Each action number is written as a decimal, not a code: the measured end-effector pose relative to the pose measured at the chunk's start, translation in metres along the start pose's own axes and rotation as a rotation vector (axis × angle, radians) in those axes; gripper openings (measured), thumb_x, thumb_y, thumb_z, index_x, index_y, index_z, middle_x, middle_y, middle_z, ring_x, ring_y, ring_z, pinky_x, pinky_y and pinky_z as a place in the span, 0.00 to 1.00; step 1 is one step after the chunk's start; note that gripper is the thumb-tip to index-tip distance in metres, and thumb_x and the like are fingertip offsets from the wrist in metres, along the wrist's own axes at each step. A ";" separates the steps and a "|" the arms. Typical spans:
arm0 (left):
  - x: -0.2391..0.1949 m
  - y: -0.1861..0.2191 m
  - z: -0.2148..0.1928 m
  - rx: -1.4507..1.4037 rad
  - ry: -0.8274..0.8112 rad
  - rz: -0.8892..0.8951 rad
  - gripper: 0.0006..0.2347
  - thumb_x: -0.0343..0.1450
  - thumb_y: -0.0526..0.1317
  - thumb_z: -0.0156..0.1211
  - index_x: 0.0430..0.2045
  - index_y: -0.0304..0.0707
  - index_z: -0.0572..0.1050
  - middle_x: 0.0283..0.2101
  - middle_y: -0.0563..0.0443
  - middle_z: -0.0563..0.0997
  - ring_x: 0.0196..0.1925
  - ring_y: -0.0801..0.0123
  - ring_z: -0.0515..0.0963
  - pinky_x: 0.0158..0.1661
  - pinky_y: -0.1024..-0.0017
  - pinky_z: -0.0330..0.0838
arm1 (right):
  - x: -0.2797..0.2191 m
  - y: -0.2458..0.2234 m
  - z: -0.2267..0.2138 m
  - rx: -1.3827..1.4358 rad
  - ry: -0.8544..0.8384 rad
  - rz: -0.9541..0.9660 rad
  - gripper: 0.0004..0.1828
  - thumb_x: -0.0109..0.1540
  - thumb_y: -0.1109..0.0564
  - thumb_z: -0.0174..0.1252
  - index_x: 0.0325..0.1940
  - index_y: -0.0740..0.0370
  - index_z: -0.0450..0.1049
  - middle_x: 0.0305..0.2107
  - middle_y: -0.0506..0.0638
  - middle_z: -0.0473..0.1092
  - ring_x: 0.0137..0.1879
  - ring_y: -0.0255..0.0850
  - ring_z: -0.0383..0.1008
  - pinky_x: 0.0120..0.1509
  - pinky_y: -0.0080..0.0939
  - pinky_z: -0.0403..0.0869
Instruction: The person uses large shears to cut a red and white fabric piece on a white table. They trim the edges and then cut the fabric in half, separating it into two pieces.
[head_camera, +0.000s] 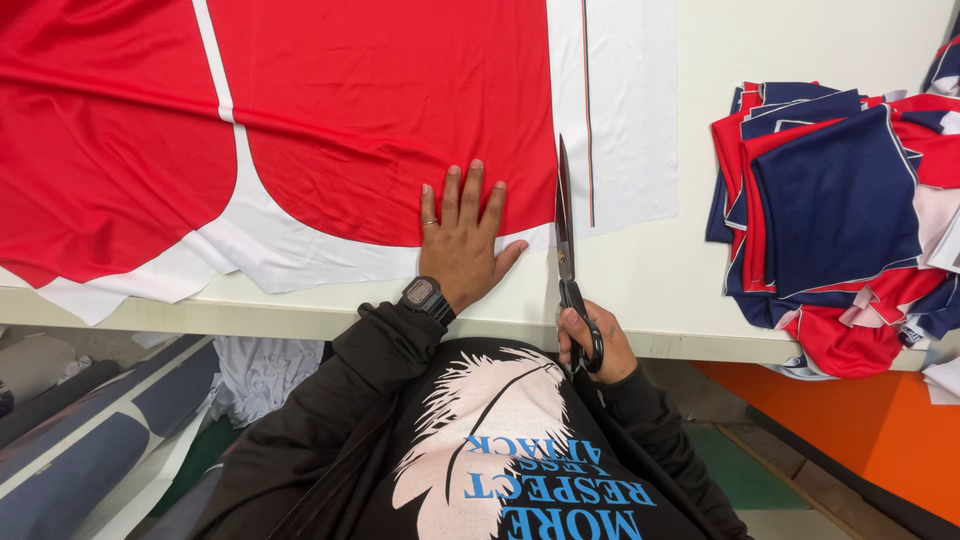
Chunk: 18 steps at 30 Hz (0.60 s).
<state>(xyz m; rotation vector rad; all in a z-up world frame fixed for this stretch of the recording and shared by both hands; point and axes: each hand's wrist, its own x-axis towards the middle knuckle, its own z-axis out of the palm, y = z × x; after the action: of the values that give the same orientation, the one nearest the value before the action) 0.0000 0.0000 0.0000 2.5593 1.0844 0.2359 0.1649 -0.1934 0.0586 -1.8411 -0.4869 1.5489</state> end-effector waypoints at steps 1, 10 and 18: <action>0.001 0.000 0.001 0.000 0.003 0.000 0.36 0.71 0.65 0.55 0.70 0.42 0.62 0.77 0.35 0.47 0.78 0.41 0.43 0.70 0.34 0.35 | 0.001 0.000 0.000 0.020 -0.004 0.000 0.31 0.63 0.30 0.53 0.36 0.63 0.71 0.19 0.48 0.67 0.23 0.35 0.70 0.28 0.33 0.71; 0.000 0.000 0.002 -0.002 0.028 0.006 0.36 0.71 0.65 0.56 0.70 0.42 0.63 0.76 0.35 0.49 0.78 0.40 0.45 0.70 0.34 0.36 | 0.006 0.004 0.001 0.000 0.022 0.036 0.28 0.63 0.35 0.58 0.33 0.64 0.70 0.18 0.49 0.66 0.21 0.36 0.68 0.25 0.34 0.69; 0.000 0.000 -0.002 -0.009 0.027 0.001 0.36 0.70 0.65 0.56 0.70 0.42 0.63 0.76 0.35 0.49 0.78 0.41 0.45 0.70 0.35 0.35 | 0.020 -0.017 -0.002 -0.072 0.001 -0.060 0.33 0.65 0.29 0.49 0.34 0.64 0.70 0.19 0.48 0.67 0.24 0.35 0.70 0.29 0.33 0.71</action>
<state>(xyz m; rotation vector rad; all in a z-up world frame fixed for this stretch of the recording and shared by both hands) -0.0001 0.0004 0.0016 2.5562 1.0891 0.2763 0.1733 -0.1682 0.0560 -1.8641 -0.5994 1.5085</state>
